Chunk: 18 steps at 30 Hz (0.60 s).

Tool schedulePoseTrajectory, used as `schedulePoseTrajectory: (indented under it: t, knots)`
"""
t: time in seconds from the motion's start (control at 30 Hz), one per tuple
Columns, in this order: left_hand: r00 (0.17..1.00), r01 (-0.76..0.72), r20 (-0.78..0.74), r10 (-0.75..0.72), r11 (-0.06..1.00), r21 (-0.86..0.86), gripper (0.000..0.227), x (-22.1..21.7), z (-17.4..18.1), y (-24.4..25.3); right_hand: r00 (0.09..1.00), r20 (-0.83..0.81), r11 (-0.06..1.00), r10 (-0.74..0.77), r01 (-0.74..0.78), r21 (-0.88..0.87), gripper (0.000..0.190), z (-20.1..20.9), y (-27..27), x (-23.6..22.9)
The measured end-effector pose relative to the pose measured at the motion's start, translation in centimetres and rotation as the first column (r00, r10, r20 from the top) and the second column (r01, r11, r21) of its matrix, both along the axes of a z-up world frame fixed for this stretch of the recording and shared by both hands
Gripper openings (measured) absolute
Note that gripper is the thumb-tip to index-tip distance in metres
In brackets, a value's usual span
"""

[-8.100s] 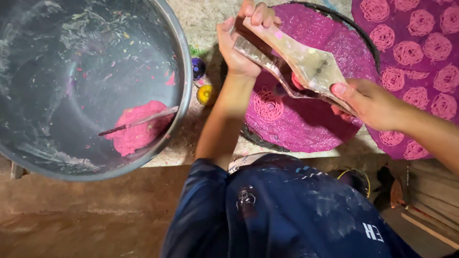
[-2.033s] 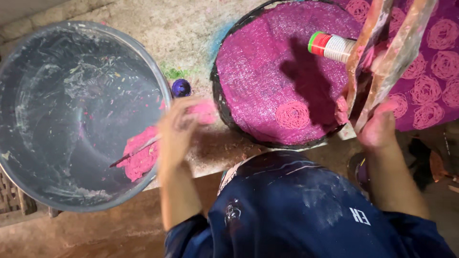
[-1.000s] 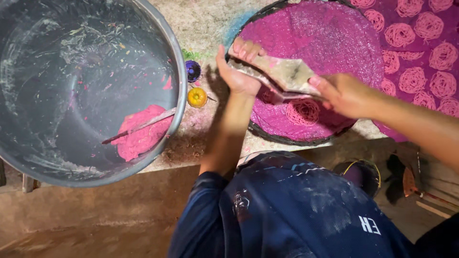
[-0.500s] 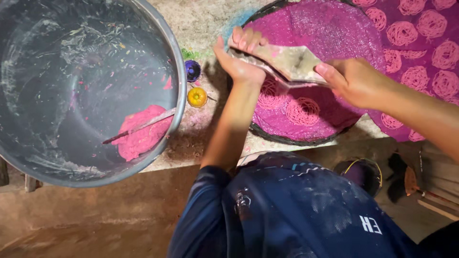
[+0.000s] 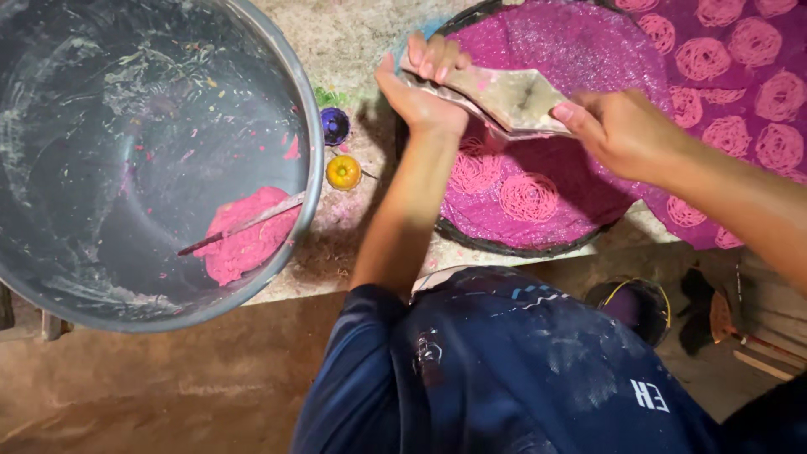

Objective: The person uses a manual hand press to extrude pink dough into spiral patterns onto a purple tray. They repeatedly scoop dough from a metal bowl, load it into the press, and squeeze the handle to form the spirals.

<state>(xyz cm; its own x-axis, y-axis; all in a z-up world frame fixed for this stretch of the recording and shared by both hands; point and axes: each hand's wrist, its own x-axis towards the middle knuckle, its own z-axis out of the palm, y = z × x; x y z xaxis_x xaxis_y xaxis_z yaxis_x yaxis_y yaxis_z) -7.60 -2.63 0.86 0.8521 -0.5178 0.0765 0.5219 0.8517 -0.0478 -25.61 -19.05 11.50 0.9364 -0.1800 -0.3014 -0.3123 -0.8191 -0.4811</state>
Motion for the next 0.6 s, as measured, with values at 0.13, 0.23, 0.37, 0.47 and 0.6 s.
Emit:
schedulePoseTrajectory:
  t: [0.13,0.23,0.37,0.47,0.6]
  knots:
    - [0.971,0.22,-0.021,-0.239,0.853,0.474,0.069,1.6,-1.0,1.6,0.997,-0.025,0.99,-0.075,0.077,0.121,0.058,-0.7,-0.5,0.1]
    - [0.822,0.341,-0.054,-0.567,0.415,0.843,0.085,0.9,-3.6,2.9,0.997,0.047,0.979,-0.059,0.049,0.198,0.051,-1.2,-0.7,-0.1]
    - [0.655,0.374,-0.069,-0.752,0.244,0.895,0.094,-0.7,-6.5,3.8,0.991,0.052,0.972,-0.123,0.109,0.208,0.049,-2.6,-0.8,0.2]
    - [0.678,-0.034,0.143,-0.721,0.163,0.986,0.083,-2.1,-5.6,5.8,0.983,0.131,0.974,-0.128,0.1,0.202,0.049,-3.6,-1.0,0.4]
    - [0.374,-0.776,0.312,-0.873,-0.111,0.621,0.073,-5.3,0.5,11.8,0.974,0.173,0.96,-0.144,0.095,0.262,0.047,-2.8,-1.3,0.7]
